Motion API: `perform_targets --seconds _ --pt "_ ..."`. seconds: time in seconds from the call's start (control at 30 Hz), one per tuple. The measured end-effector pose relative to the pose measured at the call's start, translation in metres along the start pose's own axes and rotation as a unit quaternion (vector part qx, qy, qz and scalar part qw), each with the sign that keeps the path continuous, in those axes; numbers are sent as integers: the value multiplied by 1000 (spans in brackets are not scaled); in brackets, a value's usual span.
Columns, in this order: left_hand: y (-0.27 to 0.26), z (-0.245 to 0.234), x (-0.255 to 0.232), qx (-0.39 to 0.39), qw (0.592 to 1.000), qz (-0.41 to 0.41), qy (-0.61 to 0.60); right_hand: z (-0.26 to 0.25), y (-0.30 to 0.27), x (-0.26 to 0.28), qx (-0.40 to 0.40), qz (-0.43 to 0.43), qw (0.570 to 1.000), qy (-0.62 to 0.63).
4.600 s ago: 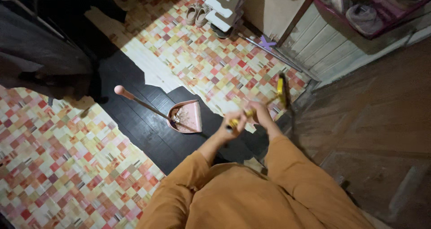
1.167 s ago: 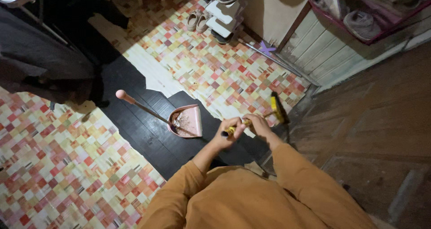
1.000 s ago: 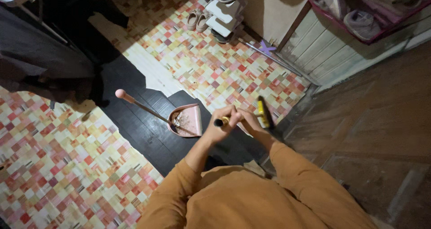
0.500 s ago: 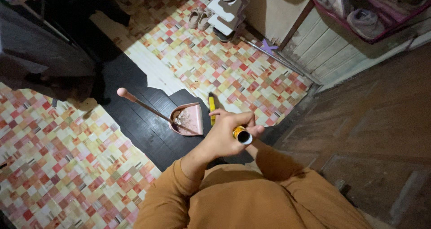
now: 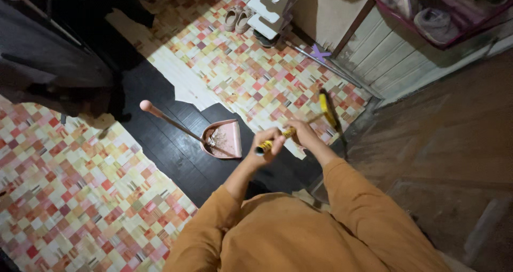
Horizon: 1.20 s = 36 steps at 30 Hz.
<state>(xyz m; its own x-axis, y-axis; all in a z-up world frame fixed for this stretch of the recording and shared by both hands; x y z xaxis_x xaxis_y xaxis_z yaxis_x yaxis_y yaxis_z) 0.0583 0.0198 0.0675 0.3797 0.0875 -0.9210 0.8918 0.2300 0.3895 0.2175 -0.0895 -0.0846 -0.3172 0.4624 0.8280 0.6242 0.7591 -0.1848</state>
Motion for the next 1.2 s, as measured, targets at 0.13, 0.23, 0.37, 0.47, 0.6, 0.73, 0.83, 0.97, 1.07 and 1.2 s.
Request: perform_targets --seconds 0.13,0.23,0.37,0.47,0.6,0.73,0.83,0.97,1.07,1.2 --pt "-39 49 36 92 995 -25 -29 1 -43 -20 32 49 987 -151" --pt "-51 45 41 91 995 -27 29 1 -50 0 3 -64 991 -119" --pt "-26 11 44 21 997 -63 29 9 -27 0 -9 10 994 -106" --pt "6 -21 30 -38 996 -57 51 14 1 27 -45 -117 984 -125" --pt "55 -53 -22 -77 989 13 128 31 22 63 66 -179 967 171" --pt "86 -55 -83 -68 995 -66 29 45 34 82 9 7 991 136" --pt "100 -39 -130 -38 996 -52 60 51 27 101 -92 -32 978 186" --pt "101 -6 -184 47 993 22 107 51 19 149 -126 -169 928 308" --pt "96 0 -212 75 984 62 146 39 1 169 -106 -209 895 379" --pt "81 -14 -213 79 991 27 109 15 -18 174 -81 -245 898 355"
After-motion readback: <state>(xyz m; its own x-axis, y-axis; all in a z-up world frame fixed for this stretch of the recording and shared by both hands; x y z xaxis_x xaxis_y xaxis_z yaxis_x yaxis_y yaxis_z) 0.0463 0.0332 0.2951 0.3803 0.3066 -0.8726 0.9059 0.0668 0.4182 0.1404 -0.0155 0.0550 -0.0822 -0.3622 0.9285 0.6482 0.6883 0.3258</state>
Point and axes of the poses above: each hand's wrist, its own y-axis towards the middle knuckle, its own z-axis out of the palm, x = y × z, the point moved 6 cm from there along y, towards the middle knuckle, and after that the axes turned 1 degree about -z, right-handed, at the moved point
